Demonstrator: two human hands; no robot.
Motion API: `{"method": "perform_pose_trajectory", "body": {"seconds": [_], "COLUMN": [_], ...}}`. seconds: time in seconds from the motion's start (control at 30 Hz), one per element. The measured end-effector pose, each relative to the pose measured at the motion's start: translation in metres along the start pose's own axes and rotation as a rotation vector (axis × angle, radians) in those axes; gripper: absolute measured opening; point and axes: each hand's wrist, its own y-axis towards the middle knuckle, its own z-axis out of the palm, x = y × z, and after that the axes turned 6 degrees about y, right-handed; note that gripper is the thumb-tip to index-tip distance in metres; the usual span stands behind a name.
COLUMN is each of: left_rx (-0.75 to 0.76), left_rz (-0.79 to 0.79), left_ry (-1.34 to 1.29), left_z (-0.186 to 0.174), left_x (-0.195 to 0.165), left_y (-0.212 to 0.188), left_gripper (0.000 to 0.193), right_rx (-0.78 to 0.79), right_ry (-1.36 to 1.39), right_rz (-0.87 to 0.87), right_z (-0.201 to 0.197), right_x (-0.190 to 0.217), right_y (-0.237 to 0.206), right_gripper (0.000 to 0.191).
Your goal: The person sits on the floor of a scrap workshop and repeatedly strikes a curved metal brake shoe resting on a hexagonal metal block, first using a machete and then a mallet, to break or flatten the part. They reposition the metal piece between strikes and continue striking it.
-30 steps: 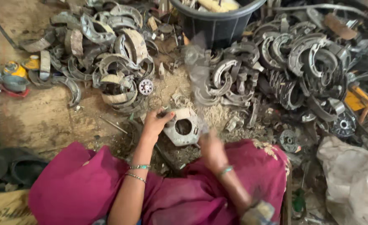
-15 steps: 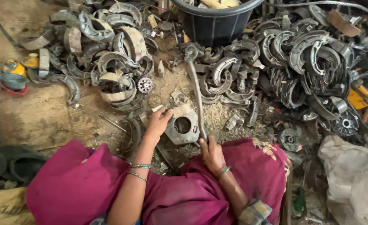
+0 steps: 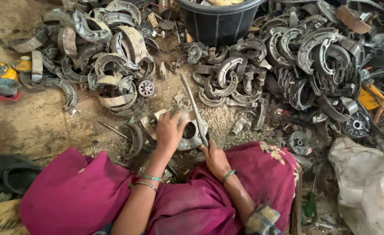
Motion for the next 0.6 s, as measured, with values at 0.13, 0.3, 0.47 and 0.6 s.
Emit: {"method": "perform_pose_trajectory", "body": {"seconds": [0.13,0.3,0.47,0.6], "left_rx": [0.026,0.082,0.168,0.218], "left_rz": [0.115,0.069,0.004,-0.027], "left_ry": [0.075,0.103,0.014,0.017], "left_z": [0.007,0.01,0.005,0.011], "left_x": [-0.003,0.01,0.017,0.018], "left_y": [-0.001,0.006,0.007,0.004], "left_gripper": [0.049,0.047,0.045,0.05], "right_rx": [0.005,0.007,-0.262,-0.429], "right_ry": [-0.039,0.201,0.469,0.742], "right_rz": [-0.005,0.071,0.017,-0.474], "right_z": [-0.005,-0.036,-0.087,-0.102], "right_x": [0.009,0.058,0.112,0.096], "right_y": [0.003,-0.003,-0.029,-0.026], "right_gripper": [0.036,0.031,0.028,0.027]}}
